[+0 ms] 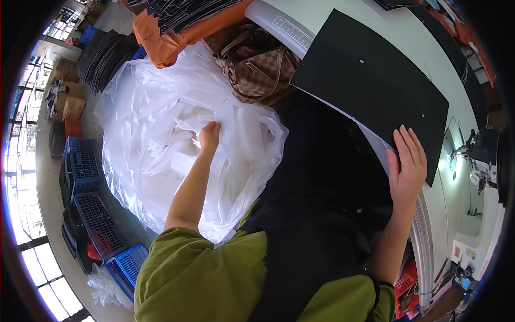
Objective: Sewing components of a leather product using an industrial sewing machine.
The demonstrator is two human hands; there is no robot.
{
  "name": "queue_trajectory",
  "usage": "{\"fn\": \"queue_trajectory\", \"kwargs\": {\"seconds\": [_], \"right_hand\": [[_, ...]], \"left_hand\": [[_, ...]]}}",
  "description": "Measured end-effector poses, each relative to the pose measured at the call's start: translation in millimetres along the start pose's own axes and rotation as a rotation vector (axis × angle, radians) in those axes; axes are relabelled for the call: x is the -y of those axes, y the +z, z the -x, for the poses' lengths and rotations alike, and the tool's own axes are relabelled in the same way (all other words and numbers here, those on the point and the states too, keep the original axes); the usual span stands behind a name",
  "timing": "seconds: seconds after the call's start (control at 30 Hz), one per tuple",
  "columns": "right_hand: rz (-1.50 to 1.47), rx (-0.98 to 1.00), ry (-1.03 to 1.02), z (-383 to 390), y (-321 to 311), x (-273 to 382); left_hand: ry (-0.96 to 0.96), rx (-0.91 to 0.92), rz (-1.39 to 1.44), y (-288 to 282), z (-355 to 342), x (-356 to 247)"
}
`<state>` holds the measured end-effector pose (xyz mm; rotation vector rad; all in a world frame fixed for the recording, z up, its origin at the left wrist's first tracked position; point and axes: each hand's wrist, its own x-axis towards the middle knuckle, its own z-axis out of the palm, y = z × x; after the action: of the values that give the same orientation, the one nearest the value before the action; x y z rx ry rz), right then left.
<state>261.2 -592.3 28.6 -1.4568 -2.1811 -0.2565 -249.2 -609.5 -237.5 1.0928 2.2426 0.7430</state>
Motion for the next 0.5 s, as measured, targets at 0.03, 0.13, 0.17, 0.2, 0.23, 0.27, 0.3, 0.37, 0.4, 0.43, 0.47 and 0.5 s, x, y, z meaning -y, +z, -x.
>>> {"fn": "queue_trajectory", "kwargs": {"seconds": [0.03, 0.13, 0.17, 0.2, 0.23, 0.27, 0.3, 0.37, 0.4, 0.43, 0.47, 0.5], "right_hand": [[0.008, -0.001, 0.004, 1.6, -0.8, 0.0], [-0.127, -0.049, -0.018, 7.7, 1.3, 7.4], [-0.184, -0.069, -0.033, 7.6, 4.0, 14.6], [-0.261, -0.103, -0.104, 7.2, 6.4, 28.7], [-0.300, -0.072, -0.155, 9.1, 10.5, 41.0], [-0.428, -0.006, -0.170, 10.6, 16.9, 53.0], [-0.555, 0.058, -0.183, 10.6, 23.8, 64.8], [-0.715, 0.149, -0.165, 7.0, 28.7, 85.0], [-0.761, 0.177, -0.148, 7.0, 30.8, 92.3], [-0.744, 0.163, -0.141, 5.9, 32.5, 100.0], [-0.749, 0.128, -0.144, 5.9, 33.3, 105.7], [-0.761, 0.095, -0.152, 8.3, 30.8, 108.3]], "left_hand": [[0.006, 0.007, 0.003, 0.5, 0.6, -8.8], [0.088, 0.043, 0.252, -22.6, 18.5, -86.6], [0.111, 0.043, 0.331, -37.2, 28.7, -110.2], [0.122, 0.047, 0.340, -46.4, 39.9, -130.9], [0.167, 0.066, 0.382, -53.9, 54.5, -153.5], [0.213, 0.093, 0.429, -56.8, 70.7, -175.2], [0.260, 0.122, 0.476, -58.5, 87.6, -194.7], [0.347, 0.216, 0.606, -56.7, 120.3, -228.0], [0.382, 0.280, 0.686, -52.6, 137.5, -241.3], [0.376, 0.386, 0.790, -52.5, 159.3, -257.4], [0.409, 0.434, 0.853, -48.8, 182.9, -273.3], [0.438, 0.474, 0.915, -48.3, 198.5, -283.6]]}}
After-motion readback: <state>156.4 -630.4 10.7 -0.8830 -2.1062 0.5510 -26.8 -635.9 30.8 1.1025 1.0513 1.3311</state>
